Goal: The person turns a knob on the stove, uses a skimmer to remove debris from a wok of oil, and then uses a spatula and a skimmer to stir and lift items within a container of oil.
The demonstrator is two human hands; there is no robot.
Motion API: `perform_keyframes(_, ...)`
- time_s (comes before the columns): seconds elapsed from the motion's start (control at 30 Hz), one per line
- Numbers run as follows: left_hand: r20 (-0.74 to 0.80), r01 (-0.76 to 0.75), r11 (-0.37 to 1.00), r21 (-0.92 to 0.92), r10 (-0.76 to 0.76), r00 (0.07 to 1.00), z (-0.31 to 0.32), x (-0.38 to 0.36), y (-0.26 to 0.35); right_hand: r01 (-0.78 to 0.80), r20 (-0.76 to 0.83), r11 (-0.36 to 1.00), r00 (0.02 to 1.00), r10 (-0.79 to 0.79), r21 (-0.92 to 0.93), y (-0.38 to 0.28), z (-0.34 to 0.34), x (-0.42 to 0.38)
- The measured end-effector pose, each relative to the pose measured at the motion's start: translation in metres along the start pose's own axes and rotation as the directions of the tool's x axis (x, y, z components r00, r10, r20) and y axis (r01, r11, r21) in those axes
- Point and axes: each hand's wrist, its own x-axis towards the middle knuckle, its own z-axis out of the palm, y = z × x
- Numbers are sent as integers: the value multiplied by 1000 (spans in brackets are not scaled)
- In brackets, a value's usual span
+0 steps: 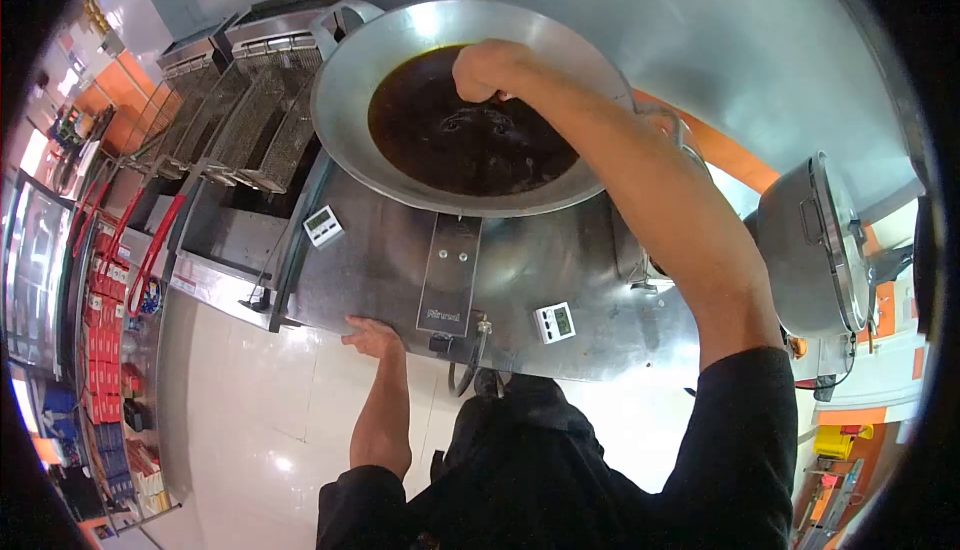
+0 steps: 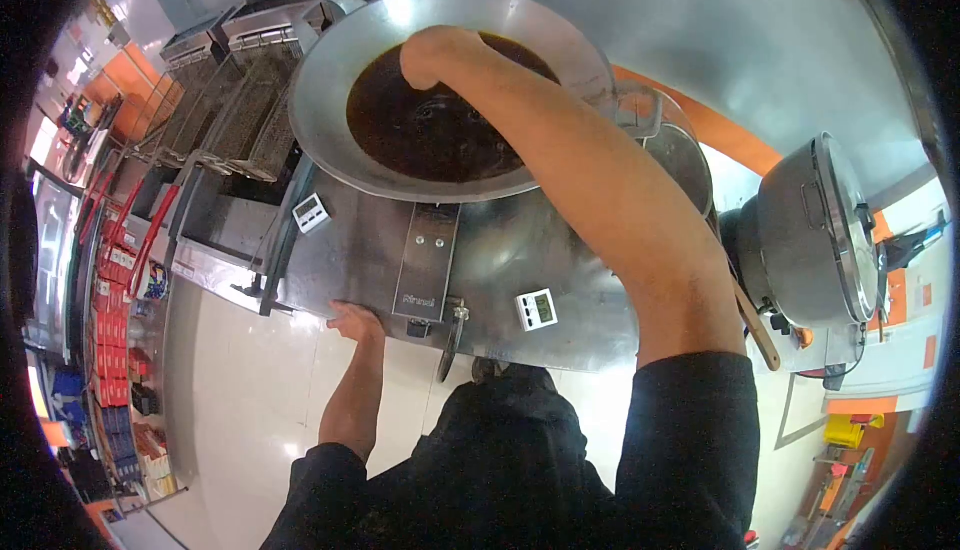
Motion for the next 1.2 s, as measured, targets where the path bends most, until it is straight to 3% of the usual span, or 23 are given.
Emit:
perform_keyframes(0.27, -21, -59, 998, -5, 58, 998, 0, 0, -3, 50, 69, 998, 997, -46, -45, 14, -40, -41)
perform_keyframes(0.33, -28, -26, 999, 20, 27, 999, 2, 2, -4, 68, 142, 986, 989, -47, -151, 11, -57, -56)
perform_keyframes(0.47, 33, -10, 999, -45, 11, 999, -5, -2, 2, -2, 194, 987, 980, 33, -159, -7, -80, -85)
perform_keyframes(0.53, 19, -11, 999, -35, 12, 1000, -5, -4, 3, 25, 244, 998, 970, -10, -55, -10, -81, -88)
perform_keyframes(0.67, -4, -19, 1000, -19, 19, 1000, -4, -4, 3, 62, 252, 998, 965, -68, 31, -14, -60, -67)
perform_keyframes(0.73, -10, 8, 1000, -17, -8, 1000, -2, -1, 1, 58, 361, 996, 932, -28, -72, -18, -53, -47)
perform_keyframes(0.87, 8, 22, 999, -40, -21, 1000, -4, -2, 2, 146, 376, 980, 923, -85, -136, -19, -47, -23)
perform_keyframes(0.93, 65, 26, 994, -106, -19, 998, -5, -1, 0, 13, 349, 1000, 937, -6, -16, -18, -43, -10)
perform_keyframes(1.03, 8, -14, 997, -70, 15, 1000, 0, 3, -5, -64, 363, 995, 931, 31, 79, -15, -39, 6)
perform_keyframes(1.2, -10, -29, 998, -52, 28, 1000, 4, 9, -10, -19, 312, 999, 949, 30, -37, -12, -37, 25)
